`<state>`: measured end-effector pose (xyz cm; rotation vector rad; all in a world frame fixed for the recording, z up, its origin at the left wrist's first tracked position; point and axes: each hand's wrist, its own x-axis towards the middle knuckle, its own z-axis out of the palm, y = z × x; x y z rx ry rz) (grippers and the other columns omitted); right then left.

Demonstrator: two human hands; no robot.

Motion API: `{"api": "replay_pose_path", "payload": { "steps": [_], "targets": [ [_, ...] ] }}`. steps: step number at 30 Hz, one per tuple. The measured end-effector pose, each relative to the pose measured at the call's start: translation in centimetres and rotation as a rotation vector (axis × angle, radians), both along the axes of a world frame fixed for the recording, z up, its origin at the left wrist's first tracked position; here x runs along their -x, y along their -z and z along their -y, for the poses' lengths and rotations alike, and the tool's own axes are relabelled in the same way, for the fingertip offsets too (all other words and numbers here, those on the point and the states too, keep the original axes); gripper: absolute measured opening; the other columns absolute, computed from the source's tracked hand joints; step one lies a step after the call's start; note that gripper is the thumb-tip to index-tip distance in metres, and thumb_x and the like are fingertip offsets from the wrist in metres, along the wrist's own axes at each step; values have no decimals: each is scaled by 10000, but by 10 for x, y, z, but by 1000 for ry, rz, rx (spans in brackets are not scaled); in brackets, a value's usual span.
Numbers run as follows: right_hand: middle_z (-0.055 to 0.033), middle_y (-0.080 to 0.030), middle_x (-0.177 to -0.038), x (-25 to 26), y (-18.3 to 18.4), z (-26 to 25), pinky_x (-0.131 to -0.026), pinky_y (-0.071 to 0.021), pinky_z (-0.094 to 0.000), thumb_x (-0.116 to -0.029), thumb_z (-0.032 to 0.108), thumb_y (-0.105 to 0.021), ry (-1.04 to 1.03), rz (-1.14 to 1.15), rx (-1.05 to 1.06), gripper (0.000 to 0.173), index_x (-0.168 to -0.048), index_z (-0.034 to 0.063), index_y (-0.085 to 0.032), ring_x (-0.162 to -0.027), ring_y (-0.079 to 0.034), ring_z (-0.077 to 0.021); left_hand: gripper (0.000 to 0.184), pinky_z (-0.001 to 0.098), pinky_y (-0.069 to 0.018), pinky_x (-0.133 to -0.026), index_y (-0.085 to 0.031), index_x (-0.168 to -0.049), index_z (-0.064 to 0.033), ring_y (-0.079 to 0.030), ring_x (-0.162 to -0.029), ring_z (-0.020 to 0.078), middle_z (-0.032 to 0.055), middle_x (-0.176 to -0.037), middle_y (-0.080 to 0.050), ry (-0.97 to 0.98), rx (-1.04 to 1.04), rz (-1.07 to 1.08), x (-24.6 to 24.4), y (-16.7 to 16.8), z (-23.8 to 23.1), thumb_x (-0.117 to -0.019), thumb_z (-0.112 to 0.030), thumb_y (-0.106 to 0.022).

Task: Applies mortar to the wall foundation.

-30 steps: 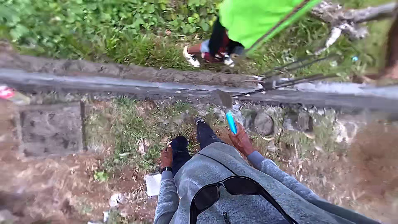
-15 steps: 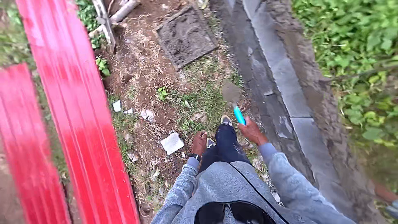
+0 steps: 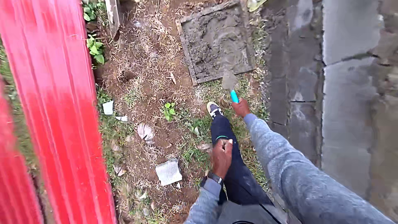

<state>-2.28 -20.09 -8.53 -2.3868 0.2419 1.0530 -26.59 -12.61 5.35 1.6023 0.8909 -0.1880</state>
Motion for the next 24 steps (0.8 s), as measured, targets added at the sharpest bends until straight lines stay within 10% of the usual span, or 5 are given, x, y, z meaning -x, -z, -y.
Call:
{"api": "replay_pose_path", "payload": {
  "steps": [7,11,17,24],
  "targets": [
    [-328,-658,-1184,-205,161,-89,-934,-512,-709,-1001,344,-618,-77,22,56,553,-1369,-57,-521,-1100,-658,-498,223,340,-616,-801,-743,-1033,-131,-697,-864,103,6,-959,-722,86,-11,-138,-131,40,-21,-998,-334,-657],
    [-330,-644,-1229,-277,227,-145,-974,-495,-694,-1011,329,-594,-169,56,98,538,-1382,-52,-510,-1163,-639,-496,230,323,-612,-676,-755,-933,-155,-686,-739,80,-37,-841,-716,10,-132,-106,-176,60,-45,-989,-358,-661],
    [-259,-676,-1190,-284,269,-230,-944,-542,-618,-987,292,-628,-129,33,-53,506,-1379,-9,-518,-1093,-683,-407,160,294,-603,-663,-743,-929,-97,-665,-714,90,-2,-818,-694,-113,15,-66,-206,73,-60,-975,-236,-681],
    [-165,-670,-998,-284,272,-254,-637,-587,-489,-968,349,-633,117,-95,-234,490,-1354,68,-519,-710,-675,-275,130,257,-592,-593,-734,-922,-99,-644,-659,67,-19,-804,-686,-88,-135,18,-212,80,-66,-977,-207,-687]
  ]
}}
